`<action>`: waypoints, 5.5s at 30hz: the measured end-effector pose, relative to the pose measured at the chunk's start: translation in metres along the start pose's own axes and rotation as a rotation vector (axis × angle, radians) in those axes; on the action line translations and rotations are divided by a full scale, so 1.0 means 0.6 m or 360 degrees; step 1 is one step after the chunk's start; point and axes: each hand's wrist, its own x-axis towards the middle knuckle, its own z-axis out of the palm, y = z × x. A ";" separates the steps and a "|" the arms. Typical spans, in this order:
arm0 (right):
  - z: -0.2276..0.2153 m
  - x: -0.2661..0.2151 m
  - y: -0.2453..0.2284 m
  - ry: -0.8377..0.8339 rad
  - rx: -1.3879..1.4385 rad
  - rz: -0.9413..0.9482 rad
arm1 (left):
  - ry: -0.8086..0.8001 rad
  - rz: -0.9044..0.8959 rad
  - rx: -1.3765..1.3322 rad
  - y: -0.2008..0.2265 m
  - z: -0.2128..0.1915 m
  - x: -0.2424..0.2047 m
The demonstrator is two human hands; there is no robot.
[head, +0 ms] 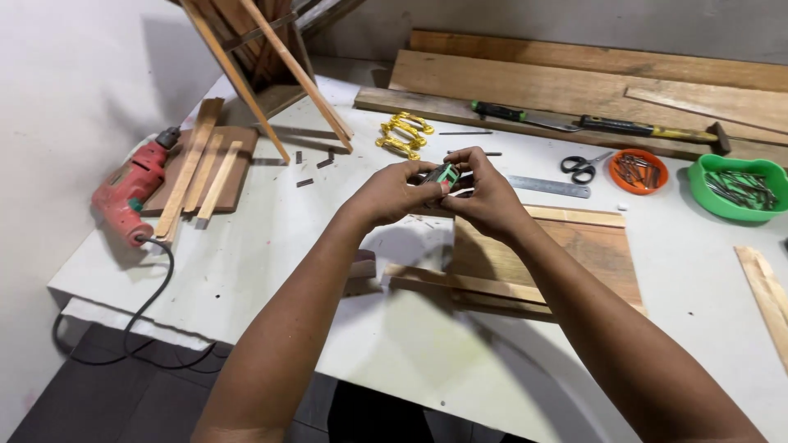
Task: Assemble a small wooden frame by measuring, fitting, and nailing thin wooden strips together.
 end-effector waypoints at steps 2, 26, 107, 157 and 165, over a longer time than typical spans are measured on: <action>0.038 0.007 -0.037 0.0001 -0.0234 -0.0082 | 0.0120 -0.0085 0.0191 0.002 -0.034 -0.039; 0.206 0.032 -0.062 -0.0113 -0.1568 -0.0199 | 0.0243 -0.0181 0.1510 -0.094 -0.109 -0.083; -0.285 -0.310 0.165 0.0580 0.0463 0.1125 | -0.0026 0.0898 0.1164 0.105 0.433 0.200; -0.267 -0.252 0.184 0.0703 -0.0342 0.1020 | -0.0173 0.0589 0.1017 0.120 0.420 0.210; -0.268 -0.251 0.185 0.0703 -0.0331 0.1024 | -0.0182 0.0634 0.1017 0.118 0.420 0.213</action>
